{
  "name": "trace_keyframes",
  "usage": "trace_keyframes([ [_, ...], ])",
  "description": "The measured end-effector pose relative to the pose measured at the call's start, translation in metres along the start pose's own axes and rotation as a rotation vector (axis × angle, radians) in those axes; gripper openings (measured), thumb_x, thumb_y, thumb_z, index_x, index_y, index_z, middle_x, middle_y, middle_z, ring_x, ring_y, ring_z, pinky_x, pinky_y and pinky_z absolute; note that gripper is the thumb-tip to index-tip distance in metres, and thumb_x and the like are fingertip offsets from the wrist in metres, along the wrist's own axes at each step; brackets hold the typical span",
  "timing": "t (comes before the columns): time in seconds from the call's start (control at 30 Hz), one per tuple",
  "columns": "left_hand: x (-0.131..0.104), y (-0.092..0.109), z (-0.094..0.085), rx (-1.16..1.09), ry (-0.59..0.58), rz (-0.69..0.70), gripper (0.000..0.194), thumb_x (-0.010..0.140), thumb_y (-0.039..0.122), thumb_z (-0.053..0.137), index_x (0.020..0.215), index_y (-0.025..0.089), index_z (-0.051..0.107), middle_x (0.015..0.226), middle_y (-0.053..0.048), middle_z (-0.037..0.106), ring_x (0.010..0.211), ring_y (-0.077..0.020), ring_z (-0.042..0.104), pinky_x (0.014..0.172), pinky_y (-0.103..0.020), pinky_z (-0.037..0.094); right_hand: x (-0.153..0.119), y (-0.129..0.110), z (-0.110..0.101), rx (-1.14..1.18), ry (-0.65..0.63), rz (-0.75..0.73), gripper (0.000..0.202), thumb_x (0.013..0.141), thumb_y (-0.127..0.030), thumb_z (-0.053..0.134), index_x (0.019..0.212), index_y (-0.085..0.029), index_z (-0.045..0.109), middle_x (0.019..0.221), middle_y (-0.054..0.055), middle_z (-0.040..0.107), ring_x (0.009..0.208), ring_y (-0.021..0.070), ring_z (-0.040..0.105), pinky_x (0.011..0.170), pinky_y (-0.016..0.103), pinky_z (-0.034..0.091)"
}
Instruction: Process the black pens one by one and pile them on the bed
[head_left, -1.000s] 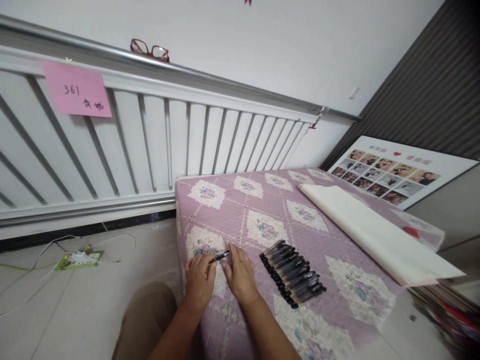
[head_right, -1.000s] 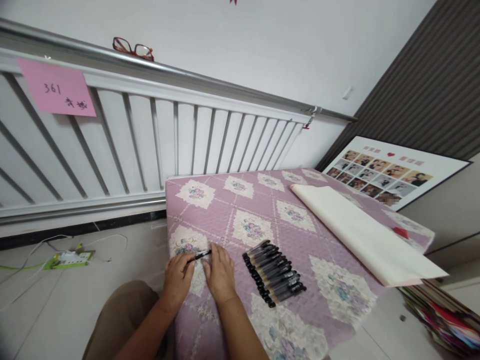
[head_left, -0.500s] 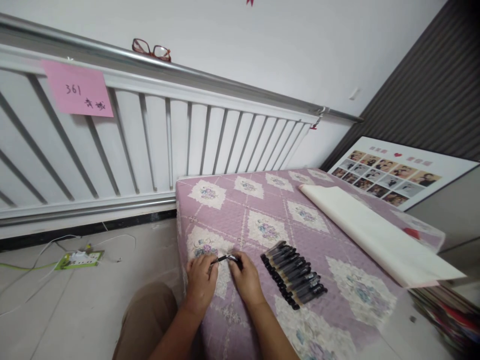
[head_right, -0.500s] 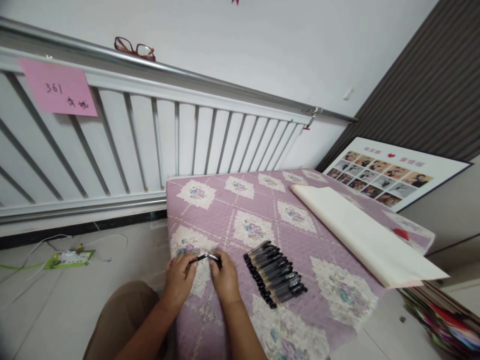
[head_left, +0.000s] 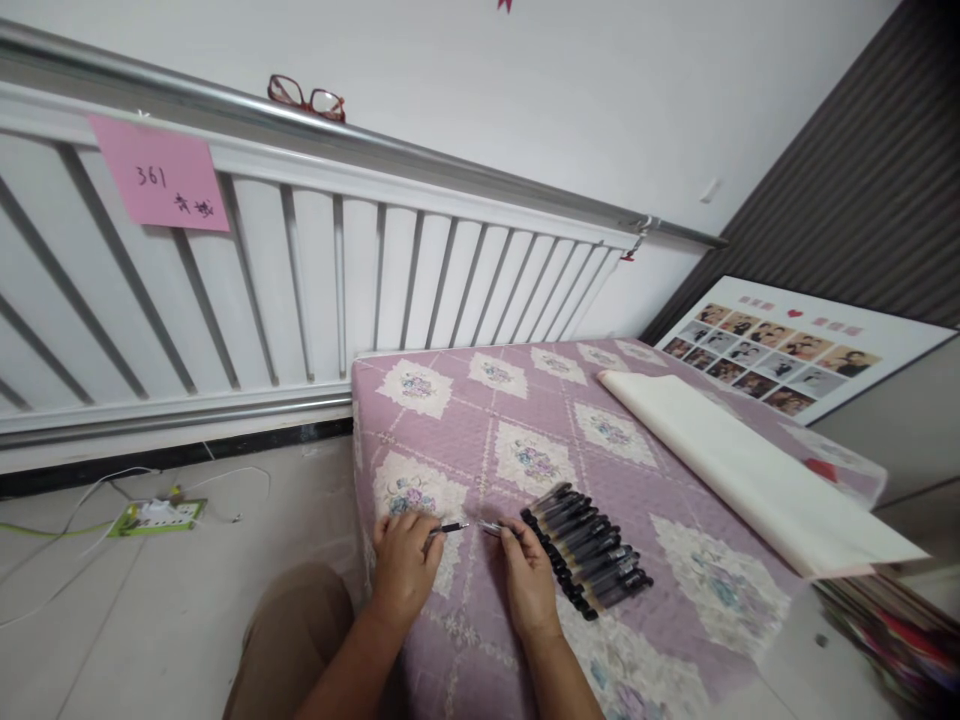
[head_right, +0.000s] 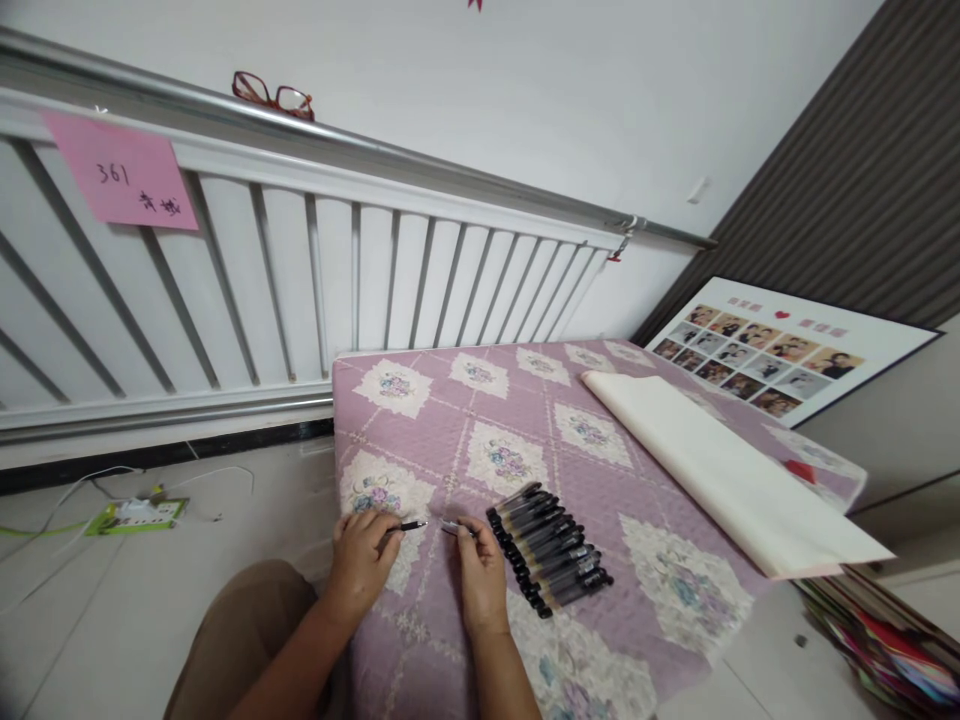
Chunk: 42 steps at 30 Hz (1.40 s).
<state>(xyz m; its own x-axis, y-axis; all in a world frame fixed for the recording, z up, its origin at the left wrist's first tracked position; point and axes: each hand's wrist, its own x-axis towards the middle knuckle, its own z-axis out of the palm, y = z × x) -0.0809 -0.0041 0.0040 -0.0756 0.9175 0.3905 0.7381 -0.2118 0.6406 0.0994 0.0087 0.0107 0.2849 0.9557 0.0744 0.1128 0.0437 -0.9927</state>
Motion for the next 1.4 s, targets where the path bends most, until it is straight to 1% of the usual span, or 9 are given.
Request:
trace_keyframes([
  [0.27,0.000,0.001,0.000,0.054,-0.022,0.012,0.009,0.083,0.023,0.058,0.086,0.028,0.065,0.086,0.000,0.064,0.088,-0.0218,0.056,0.092,-0.042,0.030,0.000,-0.002,-0.002,-0.010,-0.063,-0.005,0.027,0.079,-0.044,0.060,0.089,-0.020,0.066,0.084,0.003,0.068,0.081,0.0198,0.061,0.077,0.032,0.048],
  [0.43,0.000,0.003,-0.001,0.069,-0.042,0.018,0.009,0.084,0.024,0.058,0.086,0.028,0.065,0.086,0.001,0.064,0.089,-0.0221,0.055,0.091,-0.042,0.029,-0.002,-0.006,-0.002,-0.092,-0.105,-0.037,0.028,0.080,-0.045,0.060,0.089,-0.019,0.067,0.085,0.004,0.069,0.083,0.0211,0.061,0.079,0.033,0.047],
  [0.67,0.001,0.005,-0.004,0.041,-0.069,0.036,0.009,0.081,0.023,0.060,0.085,0.029,0.065,0.086,0.001,0.063,0.088,-0.0221,0.055,0.092,-0.044,0.028,-0.003,-0.008,0.003,-0.141,-0.182,-0.104,0.029,0.078,-0.046,0.061,0.087,-0.019,0.068,0.080,0.004,0.070,0.077,0.0211,0.063,0.074,0.032,0.050],
  [0.87,0.001,0.006,-0.005,0.038,-0.095,0.053,0.009,0.081,0.022,0.059,0.086,0.028,0.064,0.087,0.001,0.063,0.090,-0.0222,0.055,0.093,-0.045,0.027,-0.003,-0.004,0.006,-0.174,-0.192,-0.137,0.029,0.079,-0.044,0.060,0.095,-0.020,0.066,0.085,0.004,0.070,0.077,0.0201,0.063,0.073,0.032,0.051],
  [0.97,0.000,0.005,-0.005,0.045,-0.104,0.069,0.012,0.081,0.020,0.059,0.088,0.029,0.064,0.089,0.001,0.063,0.092,-0.0223,0.054,0.095,-0.045,0.027,-0.002,-0.004,0.007,-0.180,-0.206,-0.151,0.031,0.079,-0.045,0.060,0.097,-0.020,0.066,0.084,0.004,0.070,0.077,0.0201,0.063,0.073,0.033,0.052],
  [1.07,0.000,0.003,-0.004,0.049,-0.111,0.092,0.015,0.083,0.020,0.058,0.092,0.030,0.064,0.091,0.001,0.063,0.093,-0.0218,0.054,0.095,-0.045,0.027,-0.003,-0.006,0.007,-0.198,-0.248,-0.170,0.030,0.080,-0.044,0.060,0.097,-0.020,0.067,0.085,0.005,0.071,0.079,0.0207,0.064,0.075,0.033,0.053],
  [1.23,0.000,0.000,-0.002,0.063,-0.138,0.127,0.017,0.084,0.020,0.057,0.096,0.031,0.064,0.093,0.001,0.063,0.093,-0.0209,0.055,0.097,-0.046,0.027,-0.007,-0.013,0.009,-0.221,-0.353,-0.175,0.027,0.081,-0.041,0.060,0.097,-0.022,0.068,0.093,0.005,0.072,0.088,0.0223,0.065,0.084,0.036,0.051],
  [1.33,-0.001,0.001,-0.002,0.070,-0.136,0.140,0.022,0.084,0.021,0.057,0.103,0.031,0.063,0.098,0.000,0.064,0.096,-0.0215,0.055,0.100,-0.047,0.026,-0.007,-0.013,0.010,-0.202,-0.323,-0.158,0.027,0.081,-0.042,0.060,0.096,-0.022,0.068,0.092,0.005,0.072,0.087,0.0226,0.065,0.083,0.036,0.052],
  [1.4,-0.001,0.001,-0.002,0.071,-0.109,0.131,0.027,0.085,0.021,0.057,0.110,0.030,0.061,0.103,-0.002,0.064,0.099,-0.0225,0.054,0.101,-0.048,0.026,-0.006,-0.011,0.009,-0.179,-0.253,-0.138,0.029,0.080,-0.044,0.060,0.096,-0.021,0.067,0.090,0.005,0.072,0.084,0.0222,0.065,0.080,0.036,0.052],
])
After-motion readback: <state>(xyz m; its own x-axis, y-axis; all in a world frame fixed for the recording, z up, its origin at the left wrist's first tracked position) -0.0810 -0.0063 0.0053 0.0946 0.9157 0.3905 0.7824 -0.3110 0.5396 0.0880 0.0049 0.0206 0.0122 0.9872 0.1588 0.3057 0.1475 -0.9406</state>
